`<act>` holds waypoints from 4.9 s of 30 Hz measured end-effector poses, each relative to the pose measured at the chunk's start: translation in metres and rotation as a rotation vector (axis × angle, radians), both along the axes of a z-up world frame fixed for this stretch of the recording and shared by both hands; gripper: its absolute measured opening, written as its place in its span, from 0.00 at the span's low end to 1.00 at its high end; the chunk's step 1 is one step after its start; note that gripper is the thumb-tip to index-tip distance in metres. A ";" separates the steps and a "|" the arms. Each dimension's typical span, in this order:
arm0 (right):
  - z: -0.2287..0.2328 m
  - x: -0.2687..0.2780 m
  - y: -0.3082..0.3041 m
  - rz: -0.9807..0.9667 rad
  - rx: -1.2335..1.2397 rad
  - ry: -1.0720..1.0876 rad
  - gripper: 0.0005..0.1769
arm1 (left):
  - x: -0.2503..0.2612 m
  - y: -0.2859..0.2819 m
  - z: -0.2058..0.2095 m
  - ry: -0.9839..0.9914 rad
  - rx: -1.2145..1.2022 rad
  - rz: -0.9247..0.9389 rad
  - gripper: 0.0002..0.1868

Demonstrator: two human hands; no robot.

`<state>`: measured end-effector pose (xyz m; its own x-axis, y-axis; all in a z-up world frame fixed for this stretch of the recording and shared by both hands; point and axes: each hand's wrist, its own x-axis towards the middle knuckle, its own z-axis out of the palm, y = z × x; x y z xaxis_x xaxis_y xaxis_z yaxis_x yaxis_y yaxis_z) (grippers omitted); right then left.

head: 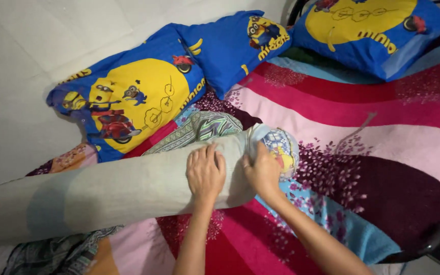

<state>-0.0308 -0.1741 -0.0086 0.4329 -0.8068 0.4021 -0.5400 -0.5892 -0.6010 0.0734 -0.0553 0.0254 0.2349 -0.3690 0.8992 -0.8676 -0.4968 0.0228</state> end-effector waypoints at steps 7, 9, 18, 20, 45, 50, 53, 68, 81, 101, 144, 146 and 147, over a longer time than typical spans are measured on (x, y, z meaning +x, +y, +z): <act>-0.026 0.002 0.026 0.035 -0.566 0.072 0.14 | -0.017 0.010 -0.012 0.013 -0.029 -0.023 0.14; -0.042 -0.003 0.028 0.043 -0.731 0.175 0.25 | -0.024 0.014 -0.018 0.000 -0.026 -0.021 0.15; -0.051 -0.022 0.067 -0.119 -1.011 0.441 0.22 | -0.028 0.011 -0.001 0.645 0.266 -0.158 0.21; -0.076 -0.022 0.066 -0.087 -0.966 0.495 0.11 | -0.055 0.001 0.042 0.666 0.412 -0.188 0.20; -0.067 -0.062 0.079 0.013 -0.937 0.505 0.28 | 0.041 -0.166 -0.042 0.478 0.714 0.127 0.10; -0.067 -0.060 0.068 0.021 -0.977 0.475 0.28 | 0.071 -0.157 -0.061 0.890 0.523 0.066 0.16; -0.085 -0.058 0.058 0.134 -0.862 0.399 0.29 | 0.067 -0.150 -0.060 1.029 0.478 0.071 0.21; 0.019 -0.083 -0.007 0.427 0.585 -0.293 0.20 | -0.055 -0.045 0.003 1.232 -0.177 -0.247 0.26; 0.055 -0.052 -0.052 0.608 1.989 -0.675 0.40 | -0.103 -0.022 -0.011 0.906 -0.384 -0.294 0.32; 0.021 0.041 -0.157 0.170 2.635 -0.310 0.56 | -0.100 -0.019 -0.045 0.731 -0.198 -0.411 0.07; 0.013 0.039 -0.079 0.222 0.351 -0.211 0.31 | -0.012 0.113 -0.001 0.200 -0.035 0.521 0.18; 0.018 0.044 -0.076 0.217 0.292 -0.221 0.32 | -0.017 0.127 0.022 0.101 -0.073 0.506 0.16; 0.019 0.046 -0.075 0.206 0.233 -0.228 0.34 | -0.020 0.134 0.033 0.005 -0.106 0.484 0.15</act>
<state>0.0147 -0.2491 0.0109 0.5165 -0.7932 0.3226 -0.2615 -0.5048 -0.8226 0.0533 0.0785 0.0588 0.3613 -0.1228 0.9243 -0.5376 -0.8374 0.0989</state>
